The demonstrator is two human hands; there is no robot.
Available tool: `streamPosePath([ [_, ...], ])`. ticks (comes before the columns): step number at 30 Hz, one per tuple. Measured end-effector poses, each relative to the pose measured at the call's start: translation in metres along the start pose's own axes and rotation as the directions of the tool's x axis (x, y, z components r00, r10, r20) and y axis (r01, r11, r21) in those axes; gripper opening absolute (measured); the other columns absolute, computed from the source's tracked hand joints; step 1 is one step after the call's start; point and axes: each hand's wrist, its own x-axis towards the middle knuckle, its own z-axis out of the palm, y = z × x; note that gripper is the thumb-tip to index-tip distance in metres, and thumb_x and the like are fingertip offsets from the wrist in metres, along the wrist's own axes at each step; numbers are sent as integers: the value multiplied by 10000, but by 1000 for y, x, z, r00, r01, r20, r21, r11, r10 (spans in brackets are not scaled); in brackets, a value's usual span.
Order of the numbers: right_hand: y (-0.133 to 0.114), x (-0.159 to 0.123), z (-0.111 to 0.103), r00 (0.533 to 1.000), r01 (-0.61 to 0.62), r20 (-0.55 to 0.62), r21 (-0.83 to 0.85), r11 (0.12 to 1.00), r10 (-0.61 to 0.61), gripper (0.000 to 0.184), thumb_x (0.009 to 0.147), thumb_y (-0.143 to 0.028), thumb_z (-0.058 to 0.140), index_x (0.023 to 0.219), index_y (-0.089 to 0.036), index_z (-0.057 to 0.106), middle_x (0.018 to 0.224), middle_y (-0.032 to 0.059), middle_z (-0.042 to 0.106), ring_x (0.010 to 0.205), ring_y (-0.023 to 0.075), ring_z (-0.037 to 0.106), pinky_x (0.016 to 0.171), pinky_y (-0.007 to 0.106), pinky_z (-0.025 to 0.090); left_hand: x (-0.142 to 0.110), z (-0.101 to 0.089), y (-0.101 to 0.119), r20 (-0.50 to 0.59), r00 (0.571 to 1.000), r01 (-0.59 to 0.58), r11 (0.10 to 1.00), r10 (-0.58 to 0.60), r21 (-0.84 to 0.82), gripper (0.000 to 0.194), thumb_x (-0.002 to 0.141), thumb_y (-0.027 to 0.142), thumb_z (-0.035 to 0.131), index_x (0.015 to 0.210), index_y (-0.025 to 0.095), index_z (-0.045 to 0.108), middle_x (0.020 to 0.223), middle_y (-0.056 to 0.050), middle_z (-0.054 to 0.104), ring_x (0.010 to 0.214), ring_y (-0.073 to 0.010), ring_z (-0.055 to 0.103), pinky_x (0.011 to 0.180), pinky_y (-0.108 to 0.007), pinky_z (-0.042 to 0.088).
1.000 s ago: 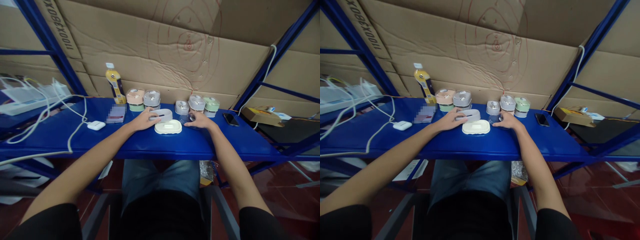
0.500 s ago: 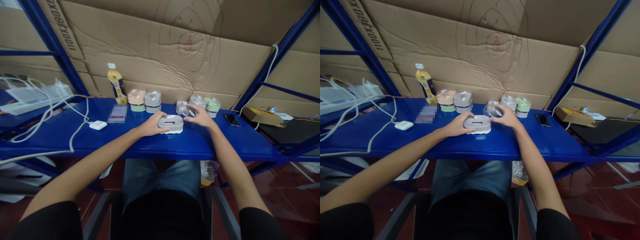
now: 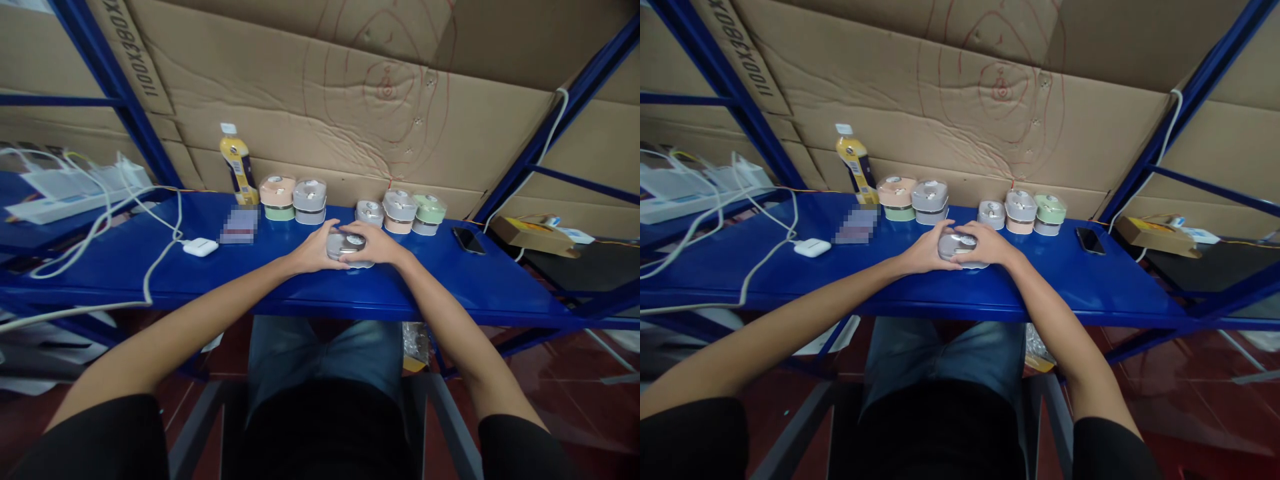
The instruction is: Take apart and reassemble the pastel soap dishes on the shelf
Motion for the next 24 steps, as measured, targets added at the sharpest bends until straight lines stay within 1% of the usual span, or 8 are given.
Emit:
streamPosePath([
  [6, 9, 0, 4, 1000, 27, -13, 30, 999, -26, 812, 820, -623, 918, 1522, -259, 736, 1338, 121, 753, 1236, 357, 726, 1136, 538, 561, 2, -3, -6, 26, 1000, -11, 999, 11, 30, 1255, 658, 684, 983, 1659, 172, 424, 1700, -268, 532, 1570, -492, 541, 1309, -655, 436],
  [11, 17, -7, 11, 999, -31, -12, 55, 998, 32, 943, 824, -776, 871, 1608, -297, 659, 1390, 123, 750, 1289, 390, 719, 1149, 579, 568, -1, -10, -8, 91, 993, -78, 996, 75, 38, 1190, 709, 636, 954, 1686, 183, 447, 1753, -235, 497, 1609, -480, 505, 1337, -626, 420],
  [13, 22, -9, 14, 997, -65, -37, 100, 993, 69, 936, 863, -861, 775, 1601, -297, 661, 1491, 136, 726, 1389, 411, 681, 1217, 605, 531, -4, -10, -6, 74, 995, -70, 994, 64, 81, 1153, 721, 606, 950, 1678, 178, 469, 1735, -229, 525, 1599, -473, 518, 1340, -626, 416],
  [16, 30, -11, 14, 972, -153, -143, 224, 963, 188, 876, 1000, -929, 460, 1537, -281, 703, 1582, 135, 699, 1501, 390, 623, 1311, 611, 451, -7, -10, -2, 21, 999, -41, 988, 39, 149, 1074, 744, 559, 941, 1649, 177, 508, 1674, -214, 596, 1553, -457, 570, 1325, -630, 434],
  [18, 38, -10, 7, 923, -190, -269, 305, 933, 276, 905, 1043, -919, 302, 1503, -258, 716, 1526, 147, 735, 1460, 366, 660, 1289, 597, 479, -3, -11, 3, -63, 998, -5, 984, 17, 177, 1036, 761, 539, 938, 1633, 170, 517, 1653, -213, 612, 1538, -450, 583, 1324, -625, 436],
  [19, 42, -11, 2, 885, -191, -348, 335, 923, 310, 918, 1048, -914, 271, 1487, -245, 719, 1465, 158, 764, 1401, 358, 698, 1248, 590, 518, 1, -12, 6, -124, 992, 29, 982, -6, 185, 1026, 773, 532, 936, 1631, 163, 512, 1652, -219, 608, 1541, -449, 577, 1328, -622, 430],
  [21, 50, -12, -12, 776, -170, -521, 369, 914, 355, 923, 1054, -907, 241, 1426, -225, 739, 1290, 171, 813, 1227, 343, 770, 1127, 574, 597, 17, -13, 16, -254, 963, 138, 973, -89, 185, 1024, 802, 524, 933, 1637, 138, 482, 1653, -246, 585, 1557, -454, 551, 1336, -610, 415],
  [24, 62, -15, -29, 586, -145, -713, 376, 915, 385, 917, 1056, -902, 213, 1261, -209, 778, 1041, 156, 810, 976, 320, 795, 969, 561, 641, 56, -8, 34, -379, 883, 354, 923, -277, 151, 1033, 855, 522, 930, 1644, 85, 425, 1636, -307, 543, 1564, -468, 527, 1317, -567, 428],
])
